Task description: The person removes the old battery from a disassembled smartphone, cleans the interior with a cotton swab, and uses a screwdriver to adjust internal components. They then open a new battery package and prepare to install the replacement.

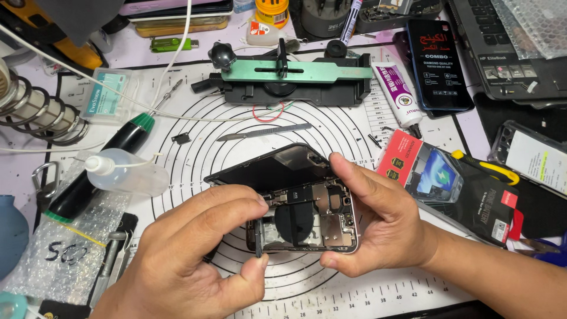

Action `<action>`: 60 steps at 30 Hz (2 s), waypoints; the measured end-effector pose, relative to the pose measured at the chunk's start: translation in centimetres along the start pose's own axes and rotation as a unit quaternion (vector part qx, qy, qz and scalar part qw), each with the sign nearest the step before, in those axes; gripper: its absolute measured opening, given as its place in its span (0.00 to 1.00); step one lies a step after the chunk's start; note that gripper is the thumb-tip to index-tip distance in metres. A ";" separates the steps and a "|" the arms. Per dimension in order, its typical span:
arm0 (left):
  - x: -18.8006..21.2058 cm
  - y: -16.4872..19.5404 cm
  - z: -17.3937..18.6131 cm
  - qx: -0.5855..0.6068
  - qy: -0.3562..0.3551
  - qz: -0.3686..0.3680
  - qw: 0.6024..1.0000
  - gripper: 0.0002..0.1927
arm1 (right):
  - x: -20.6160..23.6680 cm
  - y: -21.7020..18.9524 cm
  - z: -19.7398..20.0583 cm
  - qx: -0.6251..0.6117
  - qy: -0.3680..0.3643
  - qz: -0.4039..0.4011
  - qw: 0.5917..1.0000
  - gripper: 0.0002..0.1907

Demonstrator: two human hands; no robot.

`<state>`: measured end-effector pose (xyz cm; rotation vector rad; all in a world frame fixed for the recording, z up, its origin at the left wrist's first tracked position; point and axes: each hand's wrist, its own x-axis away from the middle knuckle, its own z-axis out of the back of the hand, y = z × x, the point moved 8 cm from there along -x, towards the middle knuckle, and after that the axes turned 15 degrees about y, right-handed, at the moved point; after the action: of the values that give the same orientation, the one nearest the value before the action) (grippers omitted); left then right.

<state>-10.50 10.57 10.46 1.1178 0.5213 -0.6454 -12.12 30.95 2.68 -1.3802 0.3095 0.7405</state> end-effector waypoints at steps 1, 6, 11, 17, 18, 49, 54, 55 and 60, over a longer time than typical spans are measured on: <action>0.0 0.0 0.0 0.002 0.001 0.002 1.000 0.28 | 0.1 0.1 0.0 -0.001 0.000 -0.001 1.000 0.56; 0.4 -0.4 0.3 -0.001 0.006 0.013 1.000 0.28 | 0.4 0.5 0.1 -0.029 0.002 -0.027 0.999 0.57; 1.1 -1.2 1.2 -0.002 0.022 0.052 0.998 0.29 | 0.6 0.7 0.4 -0.031 0.013 -0.016 0.999 0.57; 2.3 -1.9 2.1 -0.011 0.038 0.072 0.997 0.29 | 0.8 1.0 0.5 -0.032 0.011 -0.014 0.999 0.57; 2.5 -2.1 2.3 -0.011 0.037 0.078 0.996 0.29 | 0.9 1.1 0.5 -0.033 0.011 -0.016 0.999 0.57; 4.5 -4.5 3.2 0.083 0.091 0.167 0.978 0.27 | 1.7 2.1 0.3 -0.062 0.016 -0.065 0.996 0.59; 4.7 -4.7 3.2 0.087 0.113 0.205 0.968 0.26 | 1.8 2.0 0.2 -0.079 0.019 -0.057 0.995 0.58; 4.8 -4.8 3.2 0.088 0.117 0.212 0.966 0.25 | 1.8 2.1 0.1 -0.077 0.020 -0.059 0.995 0.58; 5.0 -4.9 3.2 0.103 0.128 0.215 0.963 0.24 | 1.7 1.9 0.2 -0.051 0.023 -0.042 0.998 0.58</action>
<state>-10.24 5.07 5.02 1.4698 0.4154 -0.1784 -12.07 31.65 0.21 -1.4998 0.2497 0.6637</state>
